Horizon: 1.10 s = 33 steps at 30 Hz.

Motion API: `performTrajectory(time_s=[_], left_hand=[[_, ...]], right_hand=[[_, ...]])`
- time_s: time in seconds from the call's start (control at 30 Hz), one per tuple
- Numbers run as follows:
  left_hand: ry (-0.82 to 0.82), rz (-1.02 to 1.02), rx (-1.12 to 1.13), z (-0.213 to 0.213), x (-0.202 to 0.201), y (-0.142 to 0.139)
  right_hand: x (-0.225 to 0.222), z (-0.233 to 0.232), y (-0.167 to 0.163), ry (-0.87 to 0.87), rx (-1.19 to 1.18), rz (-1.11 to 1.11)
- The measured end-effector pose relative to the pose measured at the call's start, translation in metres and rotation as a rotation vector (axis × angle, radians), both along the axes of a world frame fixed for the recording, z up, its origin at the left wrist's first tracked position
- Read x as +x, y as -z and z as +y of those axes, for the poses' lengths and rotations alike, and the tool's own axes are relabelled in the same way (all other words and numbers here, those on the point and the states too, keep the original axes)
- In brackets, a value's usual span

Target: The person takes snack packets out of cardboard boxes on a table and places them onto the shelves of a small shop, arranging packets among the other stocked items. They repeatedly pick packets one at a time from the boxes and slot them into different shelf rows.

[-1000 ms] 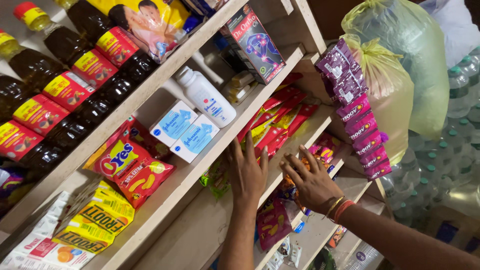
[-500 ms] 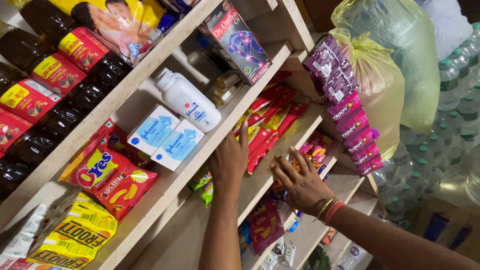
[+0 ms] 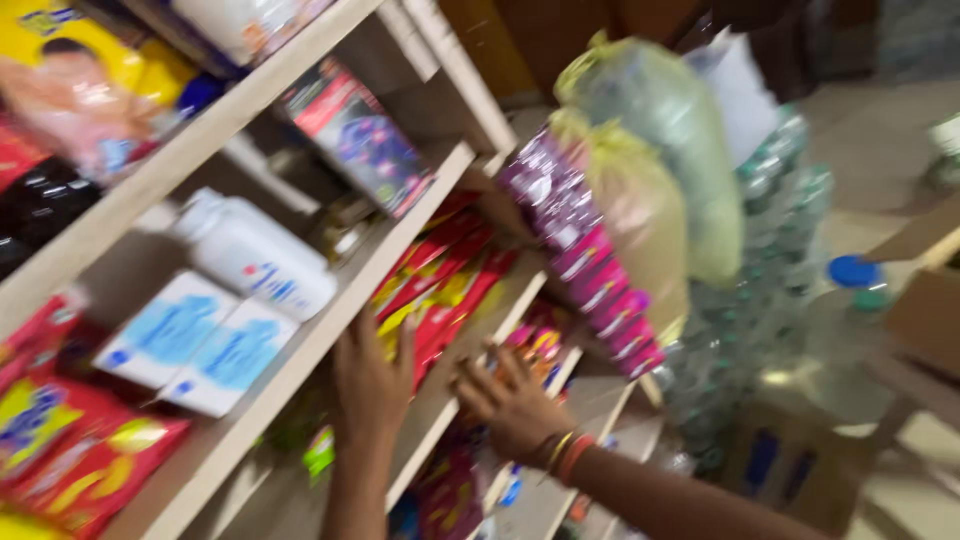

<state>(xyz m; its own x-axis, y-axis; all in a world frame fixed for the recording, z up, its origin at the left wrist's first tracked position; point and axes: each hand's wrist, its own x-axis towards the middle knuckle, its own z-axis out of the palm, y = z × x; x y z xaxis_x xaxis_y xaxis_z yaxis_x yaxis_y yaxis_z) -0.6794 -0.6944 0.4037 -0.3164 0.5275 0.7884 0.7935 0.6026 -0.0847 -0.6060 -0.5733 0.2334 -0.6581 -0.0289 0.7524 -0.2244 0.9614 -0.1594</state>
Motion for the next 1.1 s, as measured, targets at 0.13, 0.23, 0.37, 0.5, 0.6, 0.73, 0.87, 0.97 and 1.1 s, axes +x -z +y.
performTrajectory(time_s=[0.13, 0.23, 0.37, 0.5, 0.6, 0.73, 0.87, 0.97, 1.1], left_hand=[[-0.093, 0.185, -0.084, -0.008, 0.036, 0.019], [-0.026, 0.157, -0.050, -0.008, 0.051, 0.036], [-0.125, 0.088, -0.020, -0.013, 0.063, 0.062], [-0.196, 0.090, -0.088, -0.028, 0.077, 0.080], [-0.218, 0.067, -0.119, -0.043, 0.083, 0.084], [-0.233, 0.057, -0.032, -0.076, 0.079, 0.080], [-0.367, 0.065, 0.058, -0.127, 0.085, 0.078], [-0.478, 0.059, 0.083, -0.168, 0.093, 0.074], [-0.580, 0.043, 0.092, -0.234, 0.101, 0.078]], right_hand=[[0.009, 0.003, -0.001, 0.008, -0.009, 0.025], [0.016, 0.005, -0.005, -0.046, -0.044, 0.039], [0.020, 0.004, -0.010, 0.001, -0.019, 0.063], [0.020, 0.003, -0.012, -0.002, -0.026, -0.005], [0.021, 0.001, -0.015, 0.060, 0.036, -0.117], [0.020, 0.001, -0.024, 0.048, 0.189, -0.060], [0.022, -0.005, -0.029, 0.022, 0.105, -0.030], [0.023, -0.013, -0.029, 0.007, 0.079, 0.052], [0.025, -0.020, -0.027, 0.087, 0.218, 0.072]])
